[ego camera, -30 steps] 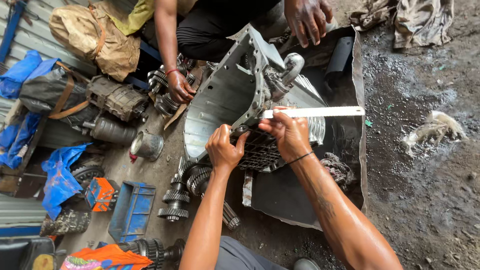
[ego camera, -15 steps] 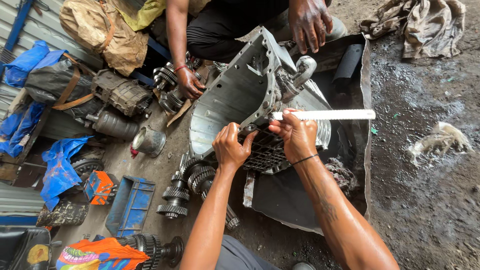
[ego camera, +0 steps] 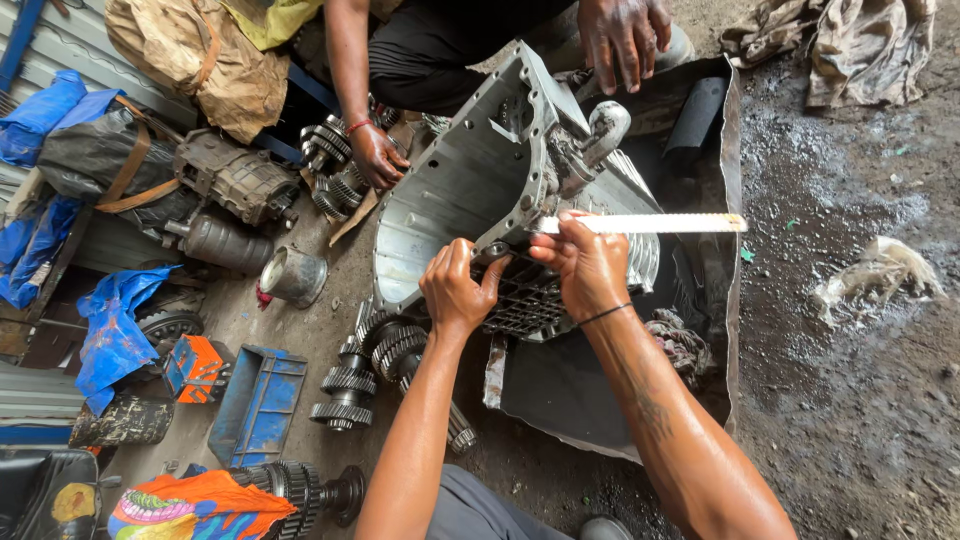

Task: The person scrapes and wipes the surface of a disassembled engine block using a metal scraper and a rag. The person repeatedly scrapes the metal surface and wipes away debris with a cloth.

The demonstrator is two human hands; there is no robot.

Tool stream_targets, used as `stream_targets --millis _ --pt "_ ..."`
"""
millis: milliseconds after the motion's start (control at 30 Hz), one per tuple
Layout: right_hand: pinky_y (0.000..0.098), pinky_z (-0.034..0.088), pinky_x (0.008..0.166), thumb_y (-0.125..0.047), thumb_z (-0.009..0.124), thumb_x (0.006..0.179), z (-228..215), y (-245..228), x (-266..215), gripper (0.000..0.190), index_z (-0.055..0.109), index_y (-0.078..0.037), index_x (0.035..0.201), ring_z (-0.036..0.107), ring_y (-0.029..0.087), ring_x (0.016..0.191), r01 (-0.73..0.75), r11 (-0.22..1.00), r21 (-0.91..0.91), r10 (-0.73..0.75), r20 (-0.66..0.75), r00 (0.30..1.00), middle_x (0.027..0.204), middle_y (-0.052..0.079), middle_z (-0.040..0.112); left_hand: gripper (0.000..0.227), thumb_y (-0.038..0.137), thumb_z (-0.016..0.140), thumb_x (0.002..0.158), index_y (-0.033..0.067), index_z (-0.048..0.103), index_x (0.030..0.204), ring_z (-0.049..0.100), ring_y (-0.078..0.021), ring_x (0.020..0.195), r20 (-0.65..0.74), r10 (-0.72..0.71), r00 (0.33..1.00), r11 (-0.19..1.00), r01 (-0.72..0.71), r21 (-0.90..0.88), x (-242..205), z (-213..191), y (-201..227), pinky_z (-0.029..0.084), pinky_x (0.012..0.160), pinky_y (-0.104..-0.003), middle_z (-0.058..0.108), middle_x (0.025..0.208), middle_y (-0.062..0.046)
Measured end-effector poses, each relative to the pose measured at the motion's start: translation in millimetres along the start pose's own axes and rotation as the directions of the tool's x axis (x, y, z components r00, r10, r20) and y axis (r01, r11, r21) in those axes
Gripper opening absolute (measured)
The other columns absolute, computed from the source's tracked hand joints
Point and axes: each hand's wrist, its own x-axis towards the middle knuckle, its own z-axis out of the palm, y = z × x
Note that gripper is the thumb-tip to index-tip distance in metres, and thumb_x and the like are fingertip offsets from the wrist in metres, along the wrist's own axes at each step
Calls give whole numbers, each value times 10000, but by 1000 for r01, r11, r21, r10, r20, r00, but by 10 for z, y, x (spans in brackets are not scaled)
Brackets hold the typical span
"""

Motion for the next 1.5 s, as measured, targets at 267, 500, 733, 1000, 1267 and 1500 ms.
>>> stream_targets --millis 267,500,733,1000,1267,1500 --pt "377 644 606 -46 660 935 -5 -69 -13 229 566 76 1105 728 276 697 -27 1000 10 26 90 996 855 174 665 459 478 757 908 53 586 866 659 -328 759 11 7 1000 1000 -8 14 -5 -1 9 491 685 -450 655 766 -99" --pt "335 612 618 -79 672 939 0 -164 -13 242 568 49 1115 715 244 730 -76 997 -25 79 171 982 890 160 682 455 470 767 891 54 586 862 663 -326 771 20 -6 1000 1000 6 5 -8 -18 12 499 682 -444 662 775 -95" --pt "287 508 529 -148 698 969 -594 -385 33 175 591 -10 947 624 190 613 28 908 -419 131 346 929 804 131 716 476 478 785 884 44 589 884 664 -343 788 -7 35 999 999 -35 12 83 19 -21 502 686 -445 656 785 -116" --pt "388 586 602 -273 682 927 -1906 -251 263 188 716 -88 936 737 234 666 65 -78 -995 635 1 772 702 96 734 500 495 793 875 43 578 873 665 -331 755 -3 36 999 999 -36 -3 238 80 -38 495 655 -442 648 763 -109" --pt "527 442 1020 -228 524 865 -2595 542 -229 310 767 -91 1002 621 418 1186 389 -816 -427 106 551 828 1179 239 709 491 473 804 859 47 559 851 655 -313 746 -10 36 999 999 -36 -7 162 52 34 483 634 -424 629 764 -92" --pt "556 406 1031 -228 475 949 -2259 773 -651 286 725 -118 1037 640 378 1133 379 -809 -450 378 98 921 1095 205 686 497 476 813 866 47 564 842 654 -298 717 19 14 1000 1000 -14 -13 191 76 34 484 623 -414 638 766 -86"
